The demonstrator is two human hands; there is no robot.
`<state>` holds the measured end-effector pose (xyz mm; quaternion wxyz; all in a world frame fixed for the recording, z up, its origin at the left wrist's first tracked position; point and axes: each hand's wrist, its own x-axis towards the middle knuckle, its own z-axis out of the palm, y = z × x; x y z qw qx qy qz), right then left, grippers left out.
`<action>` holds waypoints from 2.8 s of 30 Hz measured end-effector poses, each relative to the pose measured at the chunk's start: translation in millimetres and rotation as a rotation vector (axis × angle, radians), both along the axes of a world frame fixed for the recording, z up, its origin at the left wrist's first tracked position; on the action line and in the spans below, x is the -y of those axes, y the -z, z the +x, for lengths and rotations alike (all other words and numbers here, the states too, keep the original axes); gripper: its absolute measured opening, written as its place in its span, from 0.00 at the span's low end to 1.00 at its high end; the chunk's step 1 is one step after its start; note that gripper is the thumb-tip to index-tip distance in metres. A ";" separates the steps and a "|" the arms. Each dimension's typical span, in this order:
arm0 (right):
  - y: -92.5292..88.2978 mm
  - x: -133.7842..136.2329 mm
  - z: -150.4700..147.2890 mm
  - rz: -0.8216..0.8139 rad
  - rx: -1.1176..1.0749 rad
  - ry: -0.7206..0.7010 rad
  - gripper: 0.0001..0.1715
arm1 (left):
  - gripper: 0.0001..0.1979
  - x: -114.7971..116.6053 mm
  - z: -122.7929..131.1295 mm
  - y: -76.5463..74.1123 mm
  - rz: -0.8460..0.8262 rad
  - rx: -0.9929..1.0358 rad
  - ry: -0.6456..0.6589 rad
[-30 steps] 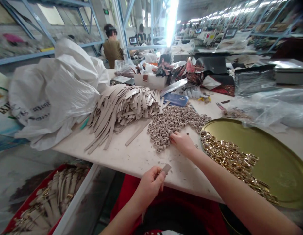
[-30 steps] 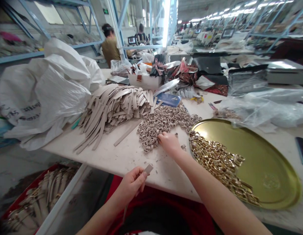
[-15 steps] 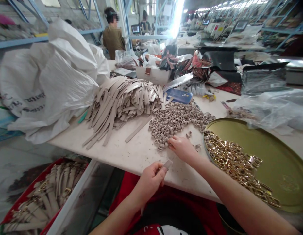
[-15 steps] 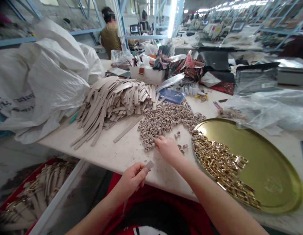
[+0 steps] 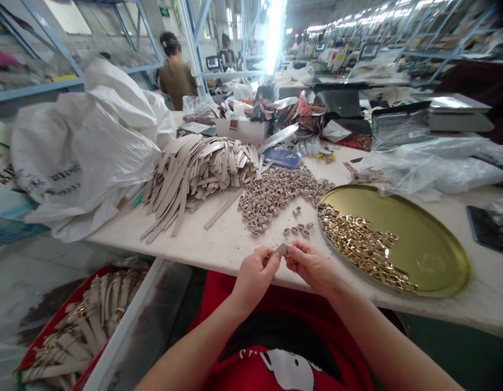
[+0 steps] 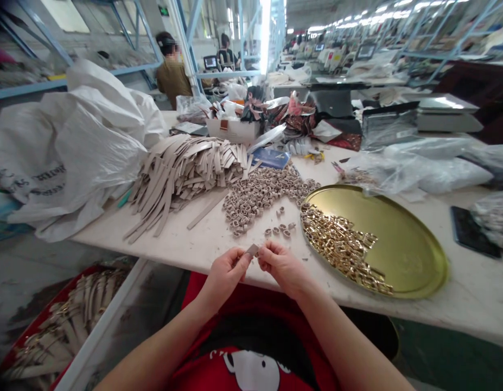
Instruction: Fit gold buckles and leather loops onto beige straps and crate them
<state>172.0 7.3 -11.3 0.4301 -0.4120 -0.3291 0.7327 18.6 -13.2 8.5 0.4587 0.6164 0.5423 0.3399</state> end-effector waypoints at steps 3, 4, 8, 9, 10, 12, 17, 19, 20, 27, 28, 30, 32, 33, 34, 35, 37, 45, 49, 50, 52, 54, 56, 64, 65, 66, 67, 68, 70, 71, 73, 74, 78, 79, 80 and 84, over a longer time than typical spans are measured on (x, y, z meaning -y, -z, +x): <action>4.0 10.1 -1.9 -0.059 -0.091 0.095 0.19 | 0.13 8.7 4.0 -4.2 0.090 -0.190 -0.009; 6.3 12.9 -3.0 -0.066 -0.098 0.120 0.19 | 0.13 11.7 4.7 -4.4 0.111 -0.255 -0.010; 15.9 23.3 -7.6 0.036 0.003 0.202 0.19 | 0.13 21.2 6.4 -1.5 0.128 -0.387 0.034; 17.4 25.8 -7.8 0.088 0.064 0.213 0.19 | 0.13 22.4 6.3 -0.9 0.116 -0.387 0.050; 18.3 28.2 -7.4 0.144 0.132 0.216 0.19 | 0.13 23.1 5.9 -0.5 0.100 -0.382 0.069; 18.3 32.3 -4.7 0.240 0.255 0.192 0.19 | 0.13 22.8 4.1 -1.3 0.063 -0.368 0.119; 16.4 35.3 2.3 0.305 0.315 0.122 0.17 | 0.12 18.0 -0.5 -6.1 0.003 -0.378 0.257; 17.5 33.8 2.6 0.293 0.294 0.144 0.16 | 0.13 15.7 -0.3 -5.5 0.000 -0.367 0.263; 18.5 32.8 2.6 0.276 0.282 0.158 0.15 | 0.13 14.6 0.2 -4.3 -0.004 -0.354 0.259; 32.1 28.1 6.3 0.059 0.145 0.027 0.13 | 0.13 7.8 8.0 10.6 -0.061 -0.254 0.261; 33.9 27.6 6.7 0.034 0.122 0.024 0.12 | 0.13 6.9 8.8 11.6 -0.066 -0.240 0.252; 36.2 26.5 6.4 -0.003 0.108 0.033 0.13 | 0.13 4.6 9.2 12.0 -0.076 -0.210 0.250; 36.3 25.2 4.7 0.012 0.144 0.078 0.14 | 0.14 1.3 8.1 11.3 -0.089 -0.191 0.255; 35.8 24.7 3.4 0.049 0.189 0.122 0.14 | 0.14 -0.6 7.2 11.0 -0.092 -0.189 0.250; 35.1 24.4 2.0 0.103 0.254 0.170 0.14 | 0.14 -2.5 6.4 11.1 -0.094 -0.193 0.240; 34.5 24.2 0.6 0.167 0.335 0.218 0.13 | 0.14 -4.1 5.8 11.7 -0.093 -0.200 0.228; 33.8 24.3 -1.7 0.268 0.494 0.290 0.12 | 0.14 -6.3 5.6 14.2 -0.087 -0.220 0.216; 35.3 24.9 0.3 0.246 0.635 0.271 0.14 | 0.10 -4.4 9.4 21.1 -0.047 -0.385 0.255; 33.3 26.9 1.2 0.220 0.617 0.247 0.15 | 0.10 -1.6 10.1 19.6 0.003 -0.455 0.272; 32.6 28.3 0.8 0.237 0.620 0.251 0.14 | 0.11 -0.3 10.4 19.5 0.012 -0.463 0.276; 31.0 31.7 -0.3 0.315 0.650 0.257 0.13 | 0.11 2.9 11.1 19.5 0.016 -0.479 0.277; 29.1 35.2 -1.4 0.401 0.686 0.239 0.13 | 0.11 6.9 11.5 19.2 0.002 -0.492 0.259; 26.9 38.0 -1.9 0.419 0.680 0.205 0.13 | 0.11 11.2 11.3 17.6 -0.014 -0.469 0.212; 16.8 49.3 -4.1 0.119 0.297 0.081 0.18 | 0.21 26.0 1.5 6.2 -0.030 -0.229 0.271; 15.1 51.2 -4.6 0.108 0.259 0.094 0.18 | 0.21 27.7 -0.1 5.4 -0.029 -0.182 0.277; 13.3 53.2 -5.1 0.105 0.224 0.091 0.18 | 0.21 29.4 -1.4 4.7 -0.028 -0.132 0.283; 11.5 55.2 -5.4 0.109 0.199 0.075 0.18 | 0.21 31.1 -2.5 4.2 -0.030 -0.080 0.289; 9.8 57.2 -5.7 0.122 0.189 0.059 0.18 | 0.21 32.9 -3.4 3.9 -0.039 -0.029 0.297; 7.1 61.2 -6.5 0.174 0.240 0.081 0.17 | 0.23 36.4 -4.4 3.9 -0.088 0.061 0.303; 6.1 63.1 -7.1 0.216 0.311 0.130 0.17 | 0.23 38.2 -4.6 4.4 -0.118 0.099 0.293; 4.5 67.4 -8.7 0.335 0.508 0.242 0.15 | 0.22 41.1 -4.8 6.3 -0.165 0.156 0.252; 3.5 69.7 -9.6 0.412 0.604 0.281 0.13 | 0.21 42.2 -4.9 7.5 -0.177 0.174 0.223; -3.6 77.8 -10.9 0.688 0.684 0.211 0.10 | 0.19 43.4 -6.5 11.7 -0.185 0.194 0.152; -5.7 78.4 -10.6 0.706 0.652 0.170 0.12 | 0.19 43.1 -7.0 11.9 -0.189 0.194 0.155; -7.2 78.2 -10.1 0.686 0.616 0.144 0.14 | 0.19 42.6 -7.5 11.6 -0.193 0.191 0.169; -5.1 70.5 -7.4 0.310 0.361 0.084 0.15 | 0.21 39.7 -8.4 7.5 -0.219 0.184 0.227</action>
